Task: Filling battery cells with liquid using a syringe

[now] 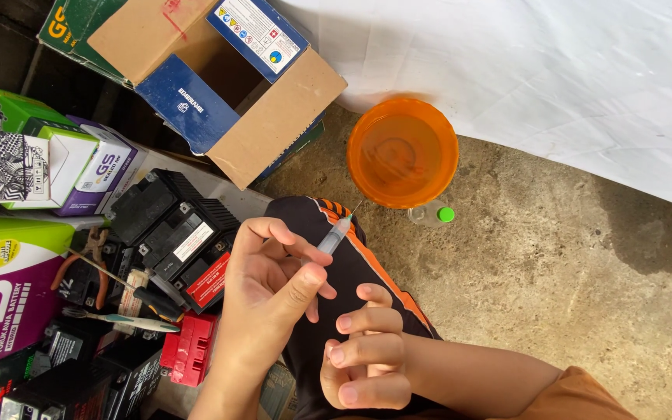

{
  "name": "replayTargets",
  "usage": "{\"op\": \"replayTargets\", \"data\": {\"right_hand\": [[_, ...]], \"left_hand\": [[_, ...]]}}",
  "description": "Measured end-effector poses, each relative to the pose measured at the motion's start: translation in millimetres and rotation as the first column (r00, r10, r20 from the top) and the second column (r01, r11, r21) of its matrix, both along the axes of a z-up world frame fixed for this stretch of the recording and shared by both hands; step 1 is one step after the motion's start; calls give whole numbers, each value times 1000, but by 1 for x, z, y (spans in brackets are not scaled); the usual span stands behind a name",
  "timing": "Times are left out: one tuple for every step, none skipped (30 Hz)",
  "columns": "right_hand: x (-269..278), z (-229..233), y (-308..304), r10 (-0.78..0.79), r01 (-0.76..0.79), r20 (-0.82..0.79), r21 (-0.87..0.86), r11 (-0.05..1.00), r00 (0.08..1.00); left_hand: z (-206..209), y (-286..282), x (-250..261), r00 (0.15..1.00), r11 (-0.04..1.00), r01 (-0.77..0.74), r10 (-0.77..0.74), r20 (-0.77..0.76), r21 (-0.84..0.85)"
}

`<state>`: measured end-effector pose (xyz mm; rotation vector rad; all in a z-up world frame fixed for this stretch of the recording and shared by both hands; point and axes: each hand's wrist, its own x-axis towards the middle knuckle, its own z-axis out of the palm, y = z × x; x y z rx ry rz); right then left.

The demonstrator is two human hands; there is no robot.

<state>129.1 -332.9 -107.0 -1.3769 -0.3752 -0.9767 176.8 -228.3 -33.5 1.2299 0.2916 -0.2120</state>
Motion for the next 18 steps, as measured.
{"op": "replayTargets", "data": {"right_hand": [[0,-1,-2,0,0,0,0,1000,1000],[1,-3,-3,7,-6,15,-29,1000,1000],[2,-4,-5,13,-12,31,-58,998,999],[2,-4,-5,14,-12,31,-58,998,999],[2,-3,-4,-2,4,27,-60,998,1000],[2,-2,-4,-19,20,23,-62,998,1000],[2,-3,-4,-18,19,23,-62,998,1000],[2,-3,-5,-5,6,24,-65,998,1000],[2,-3,-5,8,-6,25,-67,998,1000],[3,-4,-6,9,-8,26,-68,998,1000],[4,-5,-6,-5,9,46,-82,997,999],[5,-6,-7,-18,24,66,-96,995,998],[5,-6,-6,-15,21,67,-97,995,998],[4,-5,-6,-19,23,51,-94,995,999],[4,-4,-5,-22,25,35,-92,995,999],[8,-2,-8,-17,20,36,-94,995,999],[11,1,-11,-32,36,23,-172,984,999],[15,4,-14,-47,48,13,-249,967,999]], "left_hand": [[1,-1,0,1000,1000,0,0,0,0],[1,-1,0,1000,1000,-16,16,0,4],[2,-2,1,1000,999,-31,31,1,7],[1,-2,0,999,999,-32,32,1,7],[1,-2,0,999,999,-44,44,2,-1],[0,-2,0,998,998,-58,58,3,-8],[1,-3,0,998,998,-59,59,3,-9],[2,-3,0,998,998,-67,67,6,7],[3,-4,1,997,997,-75,75,10,23],[4,-4,1,997,997,-77,77,11,22],[4,-4,1,996,995,-92,91,8,38],[5,-5,0,994,993,-107,107,4,53],[3,-4,-1,994,993,-110,110,5,52],[1,-4,-2,993,993,-119,119,16,21],[0,-4,-3,991,992,-128,128,27,-10],[0,-4,-4,991,991,-133,133,28,-12],[0,-3,-5,992,992,-120,121,29,-24],[0,-3,-6,993,993,-110,111,33,-35]]}}
